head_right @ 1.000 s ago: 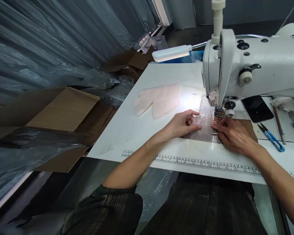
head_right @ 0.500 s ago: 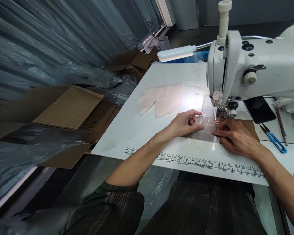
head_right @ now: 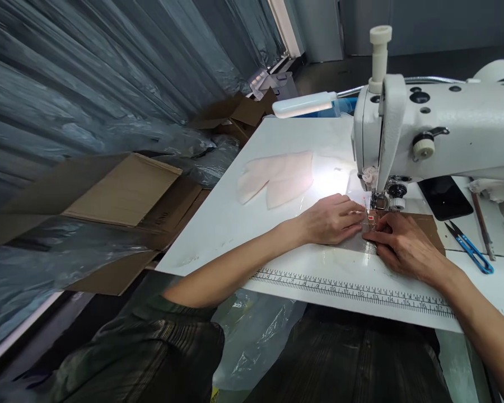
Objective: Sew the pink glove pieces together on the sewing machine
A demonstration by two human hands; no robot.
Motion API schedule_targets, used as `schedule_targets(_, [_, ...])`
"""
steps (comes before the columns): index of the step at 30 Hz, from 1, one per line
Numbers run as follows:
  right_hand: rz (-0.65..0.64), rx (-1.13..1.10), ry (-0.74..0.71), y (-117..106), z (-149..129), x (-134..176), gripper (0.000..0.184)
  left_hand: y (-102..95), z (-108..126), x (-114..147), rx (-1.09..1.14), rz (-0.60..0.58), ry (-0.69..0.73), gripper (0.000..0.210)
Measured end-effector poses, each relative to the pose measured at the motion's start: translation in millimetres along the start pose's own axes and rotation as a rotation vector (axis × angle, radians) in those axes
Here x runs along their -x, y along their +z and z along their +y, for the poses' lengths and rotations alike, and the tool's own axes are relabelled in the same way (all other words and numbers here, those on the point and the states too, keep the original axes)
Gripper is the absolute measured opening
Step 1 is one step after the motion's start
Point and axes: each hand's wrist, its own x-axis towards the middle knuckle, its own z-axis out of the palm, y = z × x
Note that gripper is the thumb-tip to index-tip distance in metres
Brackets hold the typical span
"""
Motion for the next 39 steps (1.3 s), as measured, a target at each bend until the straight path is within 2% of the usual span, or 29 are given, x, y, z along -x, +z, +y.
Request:
schedule_targets(6, [0.061, 0.036, -0.039, 0.3, -1.0, -1.1, 0.037, 2.7, -1.5, -1.1, -0.125, -0.041, 0.019, 0.037])
schedule_targets(11, [0.089, 0.044, 0.057, 3.9, 3.0, -3.0, 0.035, -0.9, -10.9, -13.5, -0.234, -0.066, 0.023, 0.043])
schedule_targets(16, [0.112, 0.058, 0.107, 8.4, 5.4, -2.3, 0.036, 1.6, -21.4, -16.7, -0.209, -0.027, 0.024, 0.048])
schedule_targets(26, [0.106, 0.062, 0.114, 10.4, 5.7, 0.4, 0.036, 5.5, -24.4, -9.7, -0.161, 0.012, 0.038, 0.054])
schedule_targets(39, [0.144, 0.098, 0.09, 12.6, 0.8, -2.5, 0.034, 6.7, -27.0, -5.6, -0.113, 0.076, 0.076, 0.049])
